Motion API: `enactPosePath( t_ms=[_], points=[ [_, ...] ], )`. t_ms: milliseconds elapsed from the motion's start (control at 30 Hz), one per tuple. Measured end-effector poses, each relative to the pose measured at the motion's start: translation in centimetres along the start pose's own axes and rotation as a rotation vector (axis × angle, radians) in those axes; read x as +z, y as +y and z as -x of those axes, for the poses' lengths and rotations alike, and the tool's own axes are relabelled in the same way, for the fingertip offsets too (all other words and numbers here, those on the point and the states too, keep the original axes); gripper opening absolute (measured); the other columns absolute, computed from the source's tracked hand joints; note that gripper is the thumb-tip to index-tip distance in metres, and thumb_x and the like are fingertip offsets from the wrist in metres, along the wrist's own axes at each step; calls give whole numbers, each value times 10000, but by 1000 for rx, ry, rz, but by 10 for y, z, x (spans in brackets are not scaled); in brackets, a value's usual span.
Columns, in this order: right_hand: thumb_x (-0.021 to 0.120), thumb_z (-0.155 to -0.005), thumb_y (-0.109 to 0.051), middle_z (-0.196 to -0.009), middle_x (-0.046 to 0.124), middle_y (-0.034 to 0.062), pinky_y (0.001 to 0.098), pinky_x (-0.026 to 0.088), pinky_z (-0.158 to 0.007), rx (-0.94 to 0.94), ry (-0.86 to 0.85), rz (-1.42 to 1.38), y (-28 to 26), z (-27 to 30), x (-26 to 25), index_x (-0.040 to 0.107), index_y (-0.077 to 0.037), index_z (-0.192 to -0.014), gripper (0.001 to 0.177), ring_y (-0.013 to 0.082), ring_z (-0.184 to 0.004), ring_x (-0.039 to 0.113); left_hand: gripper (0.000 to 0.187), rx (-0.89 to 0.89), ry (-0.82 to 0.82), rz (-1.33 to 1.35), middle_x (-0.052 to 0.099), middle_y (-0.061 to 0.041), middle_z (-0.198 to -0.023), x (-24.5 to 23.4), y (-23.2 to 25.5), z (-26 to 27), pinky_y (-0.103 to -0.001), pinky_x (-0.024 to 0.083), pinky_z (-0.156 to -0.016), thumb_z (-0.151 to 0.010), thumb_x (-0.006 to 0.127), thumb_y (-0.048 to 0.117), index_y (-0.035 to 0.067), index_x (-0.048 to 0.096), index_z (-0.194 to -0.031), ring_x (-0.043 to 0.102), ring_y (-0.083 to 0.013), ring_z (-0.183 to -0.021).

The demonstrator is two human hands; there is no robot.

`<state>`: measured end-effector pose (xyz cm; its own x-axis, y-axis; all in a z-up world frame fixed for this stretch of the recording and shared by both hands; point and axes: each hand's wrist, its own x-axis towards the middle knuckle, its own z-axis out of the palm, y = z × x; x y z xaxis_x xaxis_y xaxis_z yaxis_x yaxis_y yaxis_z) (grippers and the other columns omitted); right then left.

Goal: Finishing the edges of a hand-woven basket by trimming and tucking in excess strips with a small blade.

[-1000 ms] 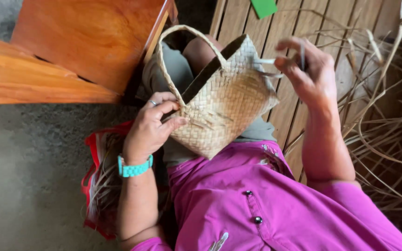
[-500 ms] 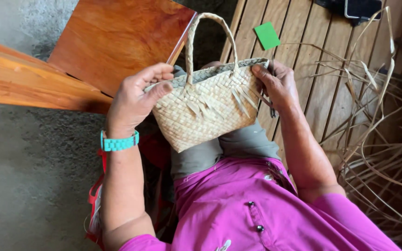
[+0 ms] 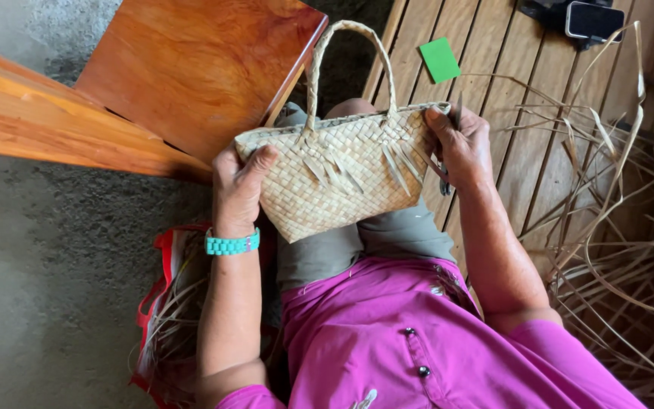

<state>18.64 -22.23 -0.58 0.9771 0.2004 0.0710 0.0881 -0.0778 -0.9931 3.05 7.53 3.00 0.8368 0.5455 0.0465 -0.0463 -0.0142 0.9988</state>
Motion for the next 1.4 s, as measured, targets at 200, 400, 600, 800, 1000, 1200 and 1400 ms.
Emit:
enactPosePath(
  t_ms=[200,400,600,800,1000,1200,1400],
  points=[
    [727,-1065,-187,-550,536,77,210,413,-468,-55,20,-20,-12,0,1,652,-50,-827,285,128,-453,518,288,136,109,-45,709,-6,-807,3,-13,4,-299,560,-744,-862,842,382,117,762,-940,608,-72,-764],
    [713,-1063,-160,-517,483,92,238,428,-450,-48,-2,-93,-12,7,-10,636,-30,-813,292,142,-412,491,319,210,44,-160,702,-61,-834,-10,6,14,-380,558,-776,-912,795,393,90,727,-982,613,-112,-810],
    [688,-1023,-126,-482,481,102,252,390,-408,35,-43,-39,-22,43,-12,648,-12,-782,270,158,-383,477,473,290,-27,-166,711,-105,-984,-22,22,7,-389,536,-920,-980,671,544,98,668,-1135,623,-160,-957],
    [669,-1029,-23,-605,468,24,183,351,-498,-93,150,98,-59,55,-21,687,-8,-1088,64,65,-539,457,433,328,-30,-205,709,-116,-921,-9,37,14,-388,559,-866,-974,691,509,105,683,-1128,659,-190,-890],
    [740,-929,-47,-851,727,120,389,553,-787,-325,-289,337,-120,80,6,755,-71,-941,31,304,-747,706,443,352,-1,-243,718,-115,-914,8,45,30,-382,566,-852,-968,669,543,136,681,-1144,670,-196,-868],
    [807,-868,-324,-810,713,183,502,562,-714,-286,-411,406,-113,96,53,711,-64,-951,289,458,-789,711,451,384,28,-269,737,-129,-1009,15,49,39,-433,559,-898,-974,659,530,117,667,-1154,717,-286,-940],
    [757,-887,-180,-747,704,134,371,540,-701,-156,-408,203,-82,99,52,733,-81,-898,102,233,-722,706,459,390,35,-268,743,-108,-1031,16,41,39,-424,559,-905,-968,666,539,118,663,-1152,720,-267,-964]
  ],
)
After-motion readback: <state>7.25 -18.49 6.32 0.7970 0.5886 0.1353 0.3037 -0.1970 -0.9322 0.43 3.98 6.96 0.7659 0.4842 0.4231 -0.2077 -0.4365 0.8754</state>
